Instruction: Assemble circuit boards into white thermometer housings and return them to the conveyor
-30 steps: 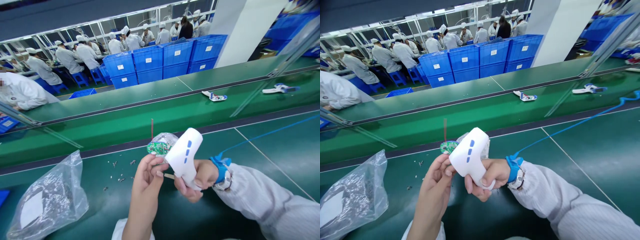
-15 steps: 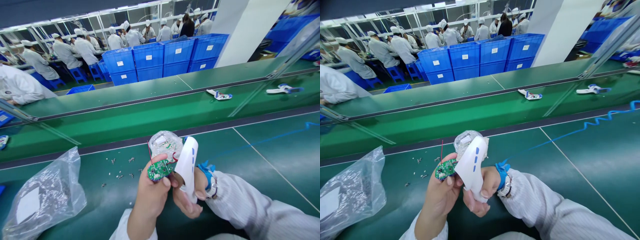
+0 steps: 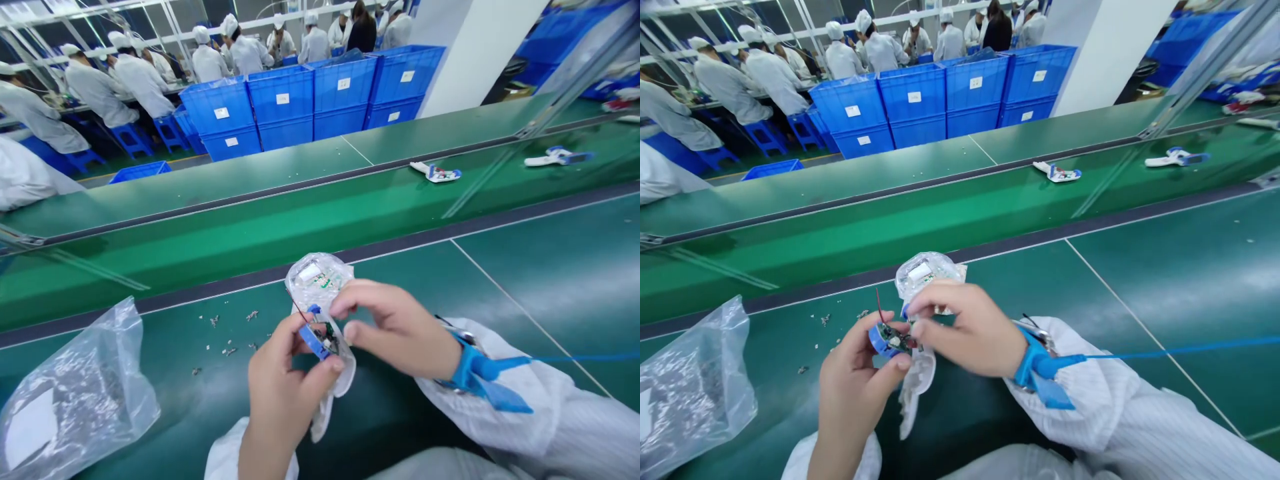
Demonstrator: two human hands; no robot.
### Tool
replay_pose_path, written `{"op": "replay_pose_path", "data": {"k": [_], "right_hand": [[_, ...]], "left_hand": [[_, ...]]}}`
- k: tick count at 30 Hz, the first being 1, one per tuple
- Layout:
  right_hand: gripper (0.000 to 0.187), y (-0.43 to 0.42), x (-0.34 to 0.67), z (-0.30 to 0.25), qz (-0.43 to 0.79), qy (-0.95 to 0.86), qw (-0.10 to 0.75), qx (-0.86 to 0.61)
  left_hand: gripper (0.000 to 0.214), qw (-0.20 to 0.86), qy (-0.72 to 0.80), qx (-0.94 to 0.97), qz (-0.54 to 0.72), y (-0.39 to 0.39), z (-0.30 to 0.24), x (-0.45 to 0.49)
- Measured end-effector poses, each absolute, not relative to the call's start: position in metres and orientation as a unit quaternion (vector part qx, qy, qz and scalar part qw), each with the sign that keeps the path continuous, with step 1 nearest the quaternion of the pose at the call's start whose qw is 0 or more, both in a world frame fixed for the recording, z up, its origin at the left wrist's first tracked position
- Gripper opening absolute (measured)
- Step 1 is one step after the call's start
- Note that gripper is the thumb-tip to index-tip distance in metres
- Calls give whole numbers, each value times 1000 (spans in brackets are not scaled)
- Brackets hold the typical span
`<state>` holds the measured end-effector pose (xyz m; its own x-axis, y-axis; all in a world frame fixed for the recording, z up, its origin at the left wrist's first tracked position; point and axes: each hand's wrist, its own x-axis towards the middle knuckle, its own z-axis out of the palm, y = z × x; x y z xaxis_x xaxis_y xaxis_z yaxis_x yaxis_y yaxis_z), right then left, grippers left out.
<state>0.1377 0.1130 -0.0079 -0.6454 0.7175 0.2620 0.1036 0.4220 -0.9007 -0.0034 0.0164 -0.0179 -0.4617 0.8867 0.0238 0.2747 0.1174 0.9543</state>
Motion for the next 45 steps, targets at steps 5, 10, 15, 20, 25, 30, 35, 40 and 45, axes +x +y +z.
{"op": "replay_pose_path", "data": {"k": [5,10,15,20,25,30,35,40,45], "right_hand": [[21,99,126,0,468,-801,296,-227],[15,100,130,-7,510,-770,311,-224],[19,118,131,-21,568,-716,348,-208],[56,123,142,-40,604,-673,275,-327],[101,82,144,-45,675,-675,161,-253],[104,67,130,-46,690,-656,173,-254],[61,87,132,-51,731,-634,185,-170],[61,100,139,-46,775,-593,182,-122],[57,96,146,-35,653,-691,229,-209]], "left_hand": [[19,242,727,494,411,15,-13,-2],[18,222,700,562,382,16,-15,-7],[15,311,675,532,406,14,-11,-11],[18,424,621,360,553,12,-10,-8],[20,441,598,358,565,14,-17,-9],[16,479,596,378,522,14,-16,-10],[18,428,639,401,498,11,-17,-19],[25,486,526,275,642,24,-31,-14],[43,624,448,8,641,37,-27,12]]}}
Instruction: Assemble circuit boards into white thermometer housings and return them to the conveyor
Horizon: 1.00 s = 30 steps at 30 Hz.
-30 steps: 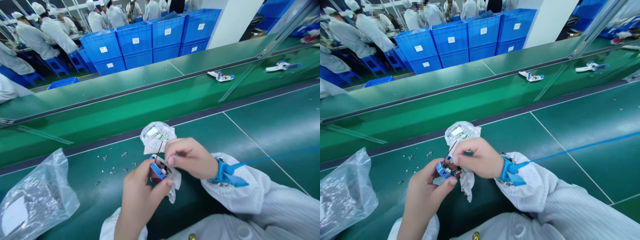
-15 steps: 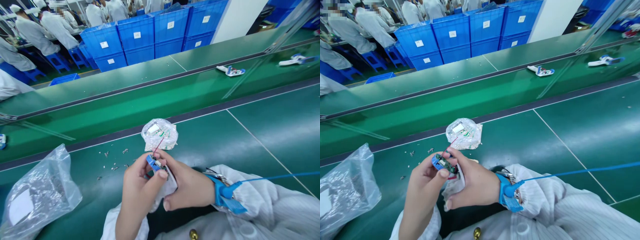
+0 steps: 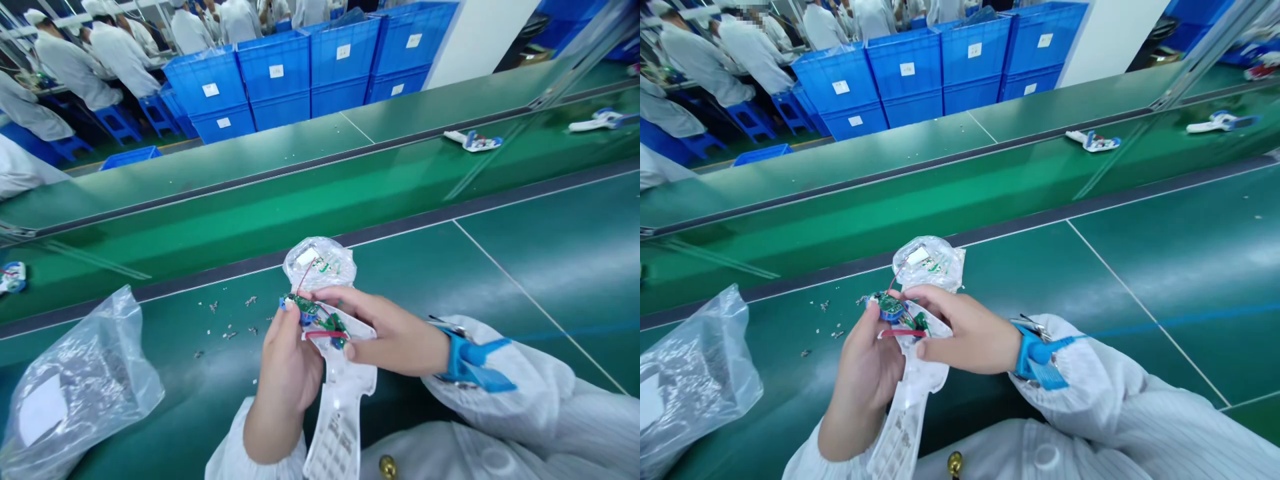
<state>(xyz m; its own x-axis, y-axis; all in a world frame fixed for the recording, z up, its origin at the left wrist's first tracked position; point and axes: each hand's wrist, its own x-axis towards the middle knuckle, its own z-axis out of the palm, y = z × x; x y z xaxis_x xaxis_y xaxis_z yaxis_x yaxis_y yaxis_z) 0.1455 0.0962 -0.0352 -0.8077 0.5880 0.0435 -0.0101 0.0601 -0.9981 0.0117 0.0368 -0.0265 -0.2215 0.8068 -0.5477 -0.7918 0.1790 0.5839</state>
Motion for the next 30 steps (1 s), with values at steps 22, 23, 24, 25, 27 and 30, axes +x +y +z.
{"op": "replay_pose_path", "data": {"k": [22,23,24,25,27,30], "right_hand": [[24,98,133,-5,674,-616,320,-255],[25,102,132,-3,670,-613,330,-259],[25,105,131,-1,656,-626,335,-255],[24,108,130,3,632,-654,337,-244],[23,112,128,11,560,-730,335,-204],[23,115,126,21,444,-830,302,-152]], "left_hand": [[25,365,621,402,565,19,-32,-3],[27,333,636,417,557,18,-31,-4],[31,309,645,429,552,16,-31,-4],[36,295,649,438,547,14,-31,-4],[48,284,641,467,539,9,-29,-4],[48,288,616,516,521,2,-27,-4]]}}
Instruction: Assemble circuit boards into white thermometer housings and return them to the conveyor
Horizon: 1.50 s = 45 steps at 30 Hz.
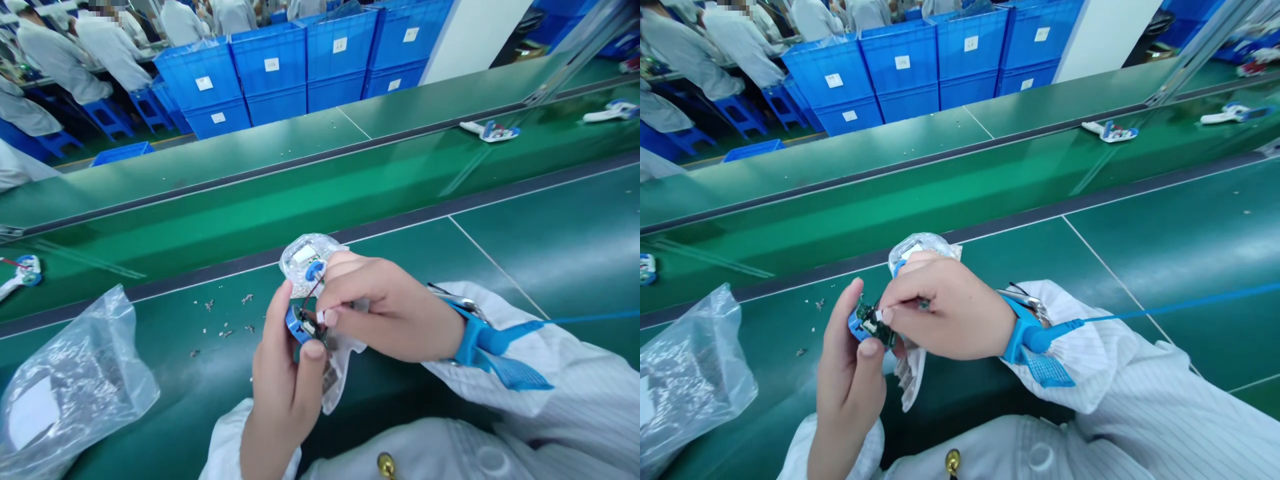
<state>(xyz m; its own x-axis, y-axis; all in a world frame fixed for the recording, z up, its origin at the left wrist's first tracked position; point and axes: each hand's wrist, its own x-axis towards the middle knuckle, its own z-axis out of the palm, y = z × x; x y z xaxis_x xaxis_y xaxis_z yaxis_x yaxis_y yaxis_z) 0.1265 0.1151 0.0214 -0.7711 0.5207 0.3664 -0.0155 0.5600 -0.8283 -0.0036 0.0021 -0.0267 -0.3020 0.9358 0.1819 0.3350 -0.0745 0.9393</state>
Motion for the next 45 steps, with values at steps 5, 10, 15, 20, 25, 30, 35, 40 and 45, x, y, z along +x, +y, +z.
{"op": "replay_pose_path", "data": {"k": [5,10,15,20,25,30,35,40,45], "right_hand": [[25,112,126,26,383,-881,245,-134],[27,111,127,28,392,-880,235,-130],[30,111,128,31,415,-872,232,-121],[31,111,129,30,401,-879,227,-124],[30,109,128,30,388,-883,231,-128],[33,101,131,33,367,-895,209,-145],[28,96,133,30,344,-903,208,-150],[25,99,134,23,353,-902,200,-151],[25,98,136,21,390,-876,194,-207]], "left_hand": [[41,350,579,536,505,-5,-23,-7],[42,396,571,512,504,-8,-23,-8],[39,402,553,528,503,-7,-25,-8],[37,410,540,541,497,-3,-24,-10],[34,364,559,566,484,1,-19,-6],[41,275,650,558,437,-9,-21,9],[41,102,729,599,316,-13,-19,22],[37,100,709,642,273,-5,-13,20],[41,193,740,570,299,-6,-15,21]]}}
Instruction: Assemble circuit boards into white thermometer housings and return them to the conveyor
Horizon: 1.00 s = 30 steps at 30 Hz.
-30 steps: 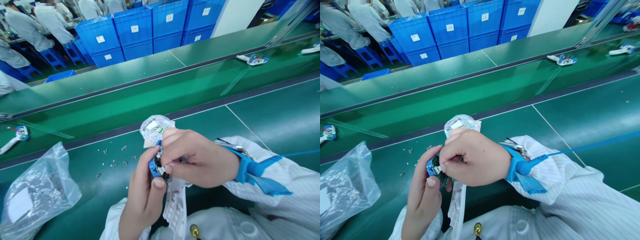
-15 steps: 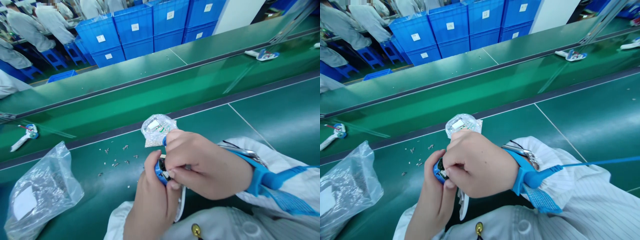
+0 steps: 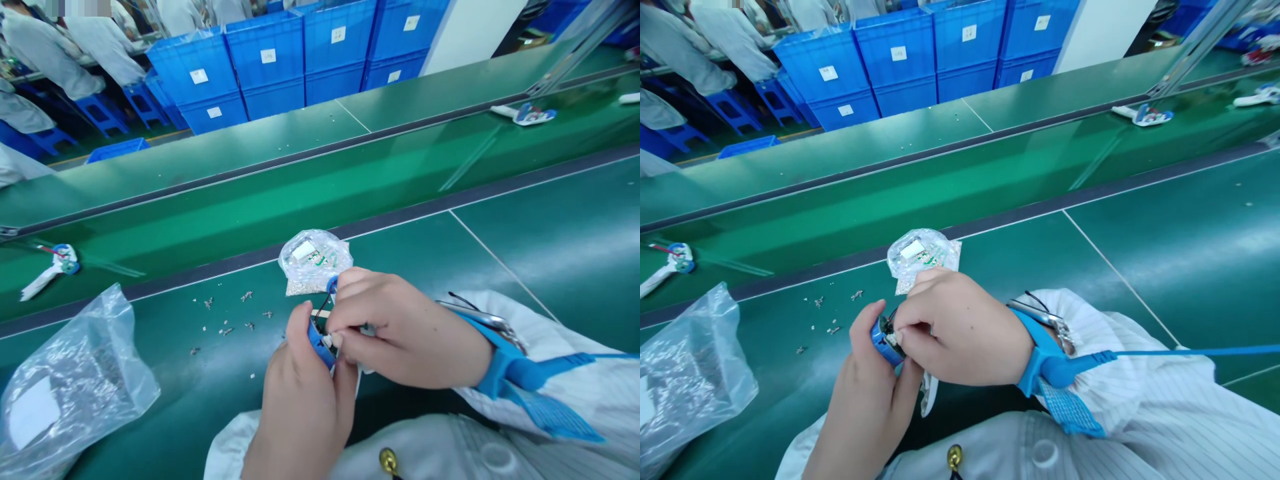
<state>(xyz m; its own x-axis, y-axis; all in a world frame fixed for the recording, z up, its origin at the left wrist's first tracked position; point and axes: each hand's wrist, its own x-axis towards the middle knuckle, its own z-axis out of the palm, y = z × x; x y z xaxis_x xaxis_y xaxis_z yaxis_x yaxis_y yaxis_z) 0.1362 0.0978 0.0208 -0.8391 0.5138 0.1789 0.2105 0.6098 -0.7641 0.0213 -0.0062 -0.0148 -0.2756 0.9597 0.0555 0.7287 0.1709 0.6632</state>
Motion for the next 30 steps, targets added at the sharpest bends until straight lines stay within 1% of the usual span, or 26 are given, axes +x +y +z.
{"op": "replay_pose_path", "data": {"k": [3,5,10,13,17,21,23,25,28,30], "right_hand": [[22,91,136,19,418,-837,233,-265],[21,84,134,17,416,-814,269,-304],[24,67,128,12,383,-803,303,-341],[20,61,126,11,365,-801,329,-341],[20,59,128,13,403,-789,320,-336],[22,59,129,16,437,-780,300,-334],[22,57,128,16,448,-775,293,-337],[21,56,129,15,456,-770,285,-343],[19,65,132,8,464,-776,257,-341],[19,88,135,1,457,-792,233,-332]], "left_hand": [[44,217,745,547,313,-9,-17,25],[44,206,755,537,315,-9,-18,27],[46,111,794,536,263,-7,-21,29],[47,38,800,557,221,-8,-24,28],[47,-55,775,592,212,-8,-25,28],[42,-105,751,618,208,-8,-21,29],[42,-101,754,615,207,-8,-20,29],[45,-59,768,604,207,-8,-20,29],[52,69,775,594,205,-6,-22,25],[58,138,759,594,227,-4,-23,22]]}}
